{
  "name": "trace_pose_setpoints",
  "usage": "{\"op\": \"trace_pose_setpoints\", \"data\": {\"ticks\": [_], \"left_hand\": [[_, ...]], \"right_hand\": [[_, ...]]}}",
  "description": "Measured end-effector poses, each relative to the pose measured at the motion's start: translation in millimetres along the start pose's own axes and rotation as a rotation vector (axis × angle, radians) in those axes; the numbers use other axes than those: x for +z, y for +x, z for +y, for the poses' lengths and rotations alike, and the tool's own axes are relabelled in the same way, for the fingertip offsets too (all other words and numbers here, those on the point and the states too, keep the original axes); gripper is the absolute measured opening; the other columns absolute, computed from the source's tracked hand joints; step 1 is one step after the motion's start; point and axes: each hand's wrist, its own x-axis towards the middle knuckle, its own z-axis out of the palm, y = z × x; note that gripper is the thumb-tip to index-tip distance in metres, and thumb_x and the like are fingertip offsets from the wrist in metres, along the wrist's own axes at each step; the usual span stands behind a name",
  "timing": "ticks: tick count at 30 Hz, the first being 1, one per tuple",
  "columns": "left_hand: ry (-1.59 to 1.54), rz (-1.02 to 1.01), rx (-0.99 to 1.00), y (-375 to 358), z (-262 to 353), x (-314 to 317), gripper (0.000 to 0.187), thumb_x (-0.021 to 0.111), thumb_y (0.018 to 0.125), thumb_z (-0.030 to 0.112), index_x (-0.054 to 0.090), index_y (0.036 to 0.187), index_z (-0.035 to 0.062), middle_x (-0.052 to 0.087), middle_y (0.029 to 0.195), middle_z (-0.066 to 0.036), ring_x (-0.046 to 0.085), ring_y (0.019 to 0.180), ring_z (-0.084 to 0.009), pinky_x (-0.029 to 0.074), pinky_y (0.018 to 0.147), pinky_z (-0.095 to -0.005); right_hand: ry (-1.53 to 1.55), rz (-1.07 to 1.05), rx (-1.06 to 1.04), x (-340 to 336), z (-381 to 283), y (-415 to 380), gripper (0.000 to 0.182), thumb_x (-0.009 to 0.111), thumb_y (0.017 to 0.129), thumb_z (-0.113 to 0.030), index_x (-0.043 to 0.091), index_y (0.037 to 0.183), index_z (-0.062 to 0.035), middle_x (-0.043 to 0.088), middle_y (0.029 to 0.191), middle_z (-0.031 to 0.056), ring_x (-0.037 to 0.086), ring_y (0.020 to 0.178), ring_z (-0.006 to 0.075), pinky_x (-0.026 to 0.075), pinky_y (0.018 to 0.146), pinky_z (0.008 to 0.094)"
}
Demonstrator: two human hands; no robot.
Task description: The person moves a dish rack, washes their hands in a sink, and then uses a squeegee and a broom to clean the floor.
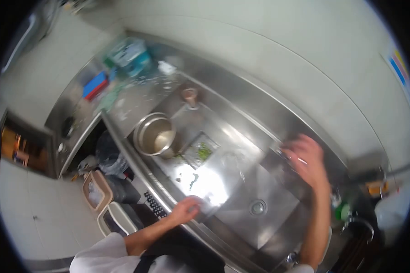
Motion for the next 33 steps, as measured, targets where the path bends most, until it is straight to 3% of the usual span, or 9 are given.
{"op": "trace_pose_setpoints", "data": {"ticks": [2, 5, 7, 11, 15, 18, 22, 28, 33], "left_hand": [[-0.039, -0.075, -0.019, -0.3, -13.1, -13.2, 0.02, 0.057, 0.083, 0.005, 0.062, 0.103, 0.003, 0.062, 0.105, -0.013, 0.063, 0.095, -0.0313, 0.051, 0.082, -0.0359], [-0.173, -0.197, -0.034, 8.7, -30.5, -26.6, 0.021, 0.057, 0.084, 0.008, 0.062, 0.103, 0.0036, 0.062, 0.104, -0.012, 0.062, 0.095, -0.0302, 0.051, 0.081, -0.0357], [-0.218, -0.255, 0.003, 28.3, -39.2, -27.2, 0.021, 0.057, 0.084, 0.009, 0.061, 0.103, 0.0042, 0.062, 0.103, -0.012, 0.062, 0.094, -0.0297, 0.051, 0.08, -0.036], [-0.255, -0.439, 0.157, 67.1, -39.9, -8.6, 0.021, 0.059, 0.082, 0.01, 0.061, 0.102, 0.0071, 0.061, 0.099, -0.011, 0.064, 0.085, -0.029, 0.052, 0.074, -0.0369], [-0.259, -0.549, 0.361, 109.0, 11.0, -4.3, 0.02, 0.059, 0.081, 0.002, 0.064, 0.1, 0.0055, 0.062, 0.097, -0.013, 0.062, 0.09, -0.033, 0.051, 0.078, -0.0377], [-0.261, -0.645, 0.299, 108.9, 31.0, 17.1, 0.017, 0.06, 0.083, 0.004, 0.065, 0.1, 0.0033, 0.063, 0.098, -0.012, 0.064, 0.082, -0.0238, 0.051, 0.076, -0.0324], [-0.412, -0.895, 0.073, 95.9, 46.3, 98.1, 0.02, 0.06, 0.084, 0.003, 0.065, 0.103, 0.0033, 0.065, 0.096, -0.009, 0.064, 0.081, -0.0175, 0.051, 0.074, -0.0293], [-0.877, -1.002, -0.643, 144.1, 112.4, 249.3, 0.026, 0.043, 0.092, 0.011, 0.059, 0.113, 0.0074, 0.065, 0.096, -0.003, 0.061, 0.087, -0.0139, 0.05, 0.076, -0.0253], [-1.133, -0.599, -0.444, 245.7, 142.5, 308.7, 0.011, 0.051, 0.09, 0.013, 0.058, 0.097, 0.0098, 0.06, 0.085, -0.004, 0.057, 0.076, -0.014, 0.047, 0.062, -0.0264]], "right_hand": [[-0.203, 0.055, 0.225, -21.8, 4.2, -40.6, 0.016, 0.062, 0.088, -0.015, 0.068, 0.082, -0.001, 0.055, 0.129, 0.0146, 0.045, 0.126, 0.0339, 0.037, 0.101, 0.0424], [0.68, 0.723, 0.764, 7.8, -16.9, -99.5, 0.029, 0.056, 0.095, -0.023, 0.06, 0.119, -0.0071, 0.048, 0.139, 0.0112, 0.047, 0.126, 0.0233, 0.038, 0.102, 0.0395], [1.241, 0.911, 0.951, 54.5, 13.2, -169.7, 0.043, 0.057, 0.095, -0.026, 0.049, 0.132, -0.0065, 0.054, 0.131, 0.0092, 0.055, 0.116, 0.0213, 0.044, 0.097, 0.0365], [1.146, 0.822, 1.262, 158.7, 62.2, -212.4, 0.032, 0.059, 0.093, -0.014, 0.055, 0.121, 0.002, 0.064, 0.1, 0.0099, 0.065, 0.087, 0.0173, 0.054, 0.072, 0.0256], [0.004, 0.539, 1.141, 138.9, 62.4, -180.4, 0.028, 0.066, 0.083, -0.032, 0.073, 0.089, -0.0057, 0.071, 0.083, 0.0062, 0.064, 0.073, 0.0156, 0.05, 0.069, 0.0321], [0.069, 0.209, 1.069, 114.3, 67.2, -172.9, 0.019, 0.066, 0.083, -0.025, 0.073, 0.088, -0.0078, 0.07, 0.078, 0.0076, 0.064, 0.07, 0.0157, 0.051, 0.068, 0.0325], [0.425, 0.609, 1.015, 105.2, 71.6, -129.1, 0.019, 0.059, 0.089, -0.017, 0.061, 0.075, -0.005, 0.061, 0.067, 0.0014, 0.057, 0.054, 0.012, 0.046, 0.049, 0.0297], [1.312, 0.937, 1.026, 55.7, 29.0, -113.0, 0.019, 0.055, 0.095, -0.018, 0.064, 0.099, -0.0017, 0.068, 0.089, 0.0126, 0.067, 0.09, 0.0211, 0.055, 0.073, 0.0328], [1.706, 0.908, 0.72, 33.7, -18.8, -181.4, 0.025, 0.054, 0.096, -0.019, 0.059, 0.111, 0.0008, 0.066, 0.106, 0.0139, 0.065, 0.096, 0.0206, 0.054, 0.083, 0.0331]]}}
